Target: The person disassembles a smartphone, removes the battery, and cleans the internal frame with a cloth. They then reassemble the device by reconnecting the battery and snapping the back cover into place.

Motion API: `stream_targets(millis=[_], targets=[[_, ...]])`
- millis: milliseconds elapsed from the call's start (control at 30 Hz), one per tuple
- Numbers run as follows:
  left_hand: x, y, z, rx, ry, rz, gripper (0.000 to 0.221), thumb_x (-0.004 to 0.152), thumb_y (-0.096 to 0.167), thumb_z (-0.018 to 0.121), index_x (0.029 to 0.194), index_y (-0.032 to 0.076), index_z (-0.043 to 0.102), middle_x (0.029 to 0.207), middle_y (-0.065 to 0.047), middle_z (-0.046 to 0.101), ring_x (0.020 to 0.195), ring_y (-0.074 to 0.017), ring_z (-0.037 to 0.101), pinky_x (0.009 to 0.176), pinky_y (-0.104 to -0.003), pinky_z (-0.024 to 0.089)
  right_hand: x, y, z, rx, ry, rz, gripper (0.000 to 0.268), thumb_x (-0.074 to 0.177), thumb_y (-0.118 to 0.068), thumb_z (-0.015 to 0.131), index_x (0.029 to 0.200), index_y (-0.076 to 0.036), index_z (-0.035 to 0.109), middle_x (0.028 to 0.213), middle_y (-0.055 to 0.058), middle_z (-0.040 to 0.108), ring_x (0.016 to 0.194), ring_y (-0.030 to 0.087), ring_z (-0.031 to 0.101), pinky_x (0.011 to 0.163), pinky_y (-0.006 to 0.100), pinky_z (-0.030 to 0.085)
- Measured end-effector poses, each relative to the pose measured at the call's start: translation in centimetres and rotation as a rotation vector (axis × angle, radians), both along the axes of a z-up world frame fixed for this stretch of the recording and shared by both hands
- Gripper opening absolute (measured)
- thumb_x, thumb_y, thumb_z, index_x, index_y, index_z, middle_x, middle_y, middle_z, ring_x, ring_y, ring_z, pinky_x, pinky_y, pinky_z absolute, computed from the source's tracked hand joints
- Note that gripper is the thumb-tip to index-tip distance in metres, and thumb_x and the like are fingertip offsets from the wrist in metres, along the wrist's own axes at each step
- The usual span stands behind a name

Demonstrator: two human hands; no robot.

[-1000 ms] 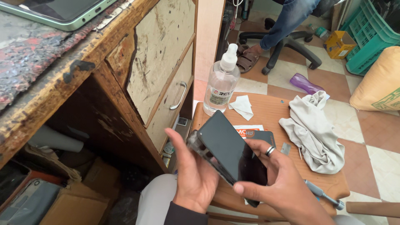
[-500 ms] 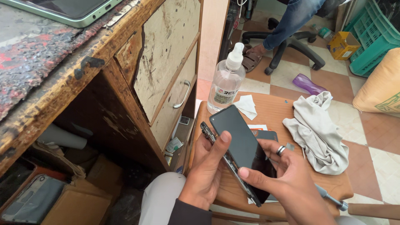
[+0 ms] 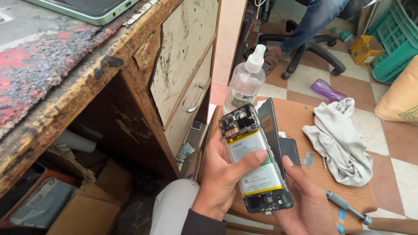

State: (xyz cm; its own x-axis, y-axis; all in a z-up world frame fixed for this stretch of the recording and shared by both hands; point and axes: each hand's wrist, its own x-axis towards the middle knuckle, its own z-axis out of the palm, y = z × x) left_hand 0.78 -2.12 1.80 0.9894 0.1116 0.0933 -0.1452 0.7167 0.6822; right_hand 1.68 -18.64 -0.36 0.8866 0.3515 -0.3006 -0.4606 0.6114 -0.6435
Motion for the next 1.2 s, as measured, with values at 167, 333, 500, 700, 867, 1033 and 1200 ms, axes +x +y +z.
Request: stream_targets(millis=[167,333,500,700,867,1033,1200], targets=[[-0.1,0.1,-0.2,-0.005,0.024,0.122,0.043,0.078,0.003,0.082,0.116,-0.002,0.063,0.100,-0.012,0.074,0.085,-0.0172,0.073,0.078,-0.033,0.063,-0.2,0.5,0.5,-0.201,0.102,-0.056,0.049,0.094,-0.027,0.054,0.138,-0.007,0.056,0.125,0.012,0.069,0.114,0.022,0.066,0.094,0.044,0.053],[0.0,-0.2,-0.7,-0.154,0.027,0.198,0.032,0.084,0.001,0.078,0.111,-0.001,0.062,0.095,-0.011,0.072,0.079,-0.0164,0.072,0.070,-0.031,0.061,-0.1,1.2,0.1,-0.177,0.018,0.030,0.049,0.096,-0.028,0.056,0.136,0.000,0.057,0.125,0.014,0.070,0.113,0.023,0.067,0.095,0.043,0.052],[-0.1,0.1,-1.3,-0.228,0.033,0.160,0.026,0.087,0.002,0.075,0.109,-0.001,0.063,0.093,-0.009,0.071,0.078,-0.0154,0.071,0.069,-0.031,0.060,-0.2,2.1,1.0,-0.314,0.020,0.007,0.048,0.091,-0.027,0.056,0.132,-0.003,0.059,0.122,0.009,0.073,0.112,0.018,0.069,0.096,0.038,0.053],[0.0,0.1,-1.7,-0.259,0.008,0.119,0.021,0.089,0.002,0.075,0.106,0.000,0.064,0.092,-0.011,0.071,0.076,-0.0165,0.071,0.068,-0.031,0.060,-0.3,2.4,1.4,-0.284,-0.022,-0.019,0.045,0.096,-0.025,0.059,0.131,0.002,0.060,0.119,0.014,0.073,0.108,0.022,0.069,0.092,0.039,0.054],[-0.2,-0.1,-1.1,-0.237,0.070,0.197,0.023,0.084,0.002,0.076,0.105,0.002,0.066,0.089,-0.006,0.070,0.076,-0.0137,0.070,0.068,-0.029,0.059,-0.9,2.5,0.2,-0.159,0.017,-0.016,0.044,0.096,-0.024,0.061,0.137,-0.008,0.061,0.125,0.012,0.074,0.113,0.024,0.070,0.090,0.044,0.056],[-0.3,0.2,-0.9,-0.229,0.096,0.161,0.024,0.083,0.005,0.078,0.102,0.002,0.065,0.085,-0.006,0.069,0.071,-0.0142,0.069,0.064,-0.030,0.059,-0.6,1.5,-1.3,-0.094,-0.048,-0.013,0.043,0.100,-0.025,0.061,0.138,-0.005,0.057,0.125,0.013,0.072,0.115,0.025,0.069,0.093,0.044,0.056],[0.1,-0.1,-1.2,-0.151,0.102,0.199,0.031,0.080,0.011,0.083,0.103,0.002,0.064,0.085,-0.006,0.070,0.071,-0.0134,0.068,0.064,-0.029,0.059,-0.2,0.9,-2.1,-0.255,0.004,-0.147,0.041,0.094,-0.032,0.057,0.122,-0.001,0.057,0.100,0.009,0.072,0.094,0.018,0.070,0.080,0.034,0.057]])
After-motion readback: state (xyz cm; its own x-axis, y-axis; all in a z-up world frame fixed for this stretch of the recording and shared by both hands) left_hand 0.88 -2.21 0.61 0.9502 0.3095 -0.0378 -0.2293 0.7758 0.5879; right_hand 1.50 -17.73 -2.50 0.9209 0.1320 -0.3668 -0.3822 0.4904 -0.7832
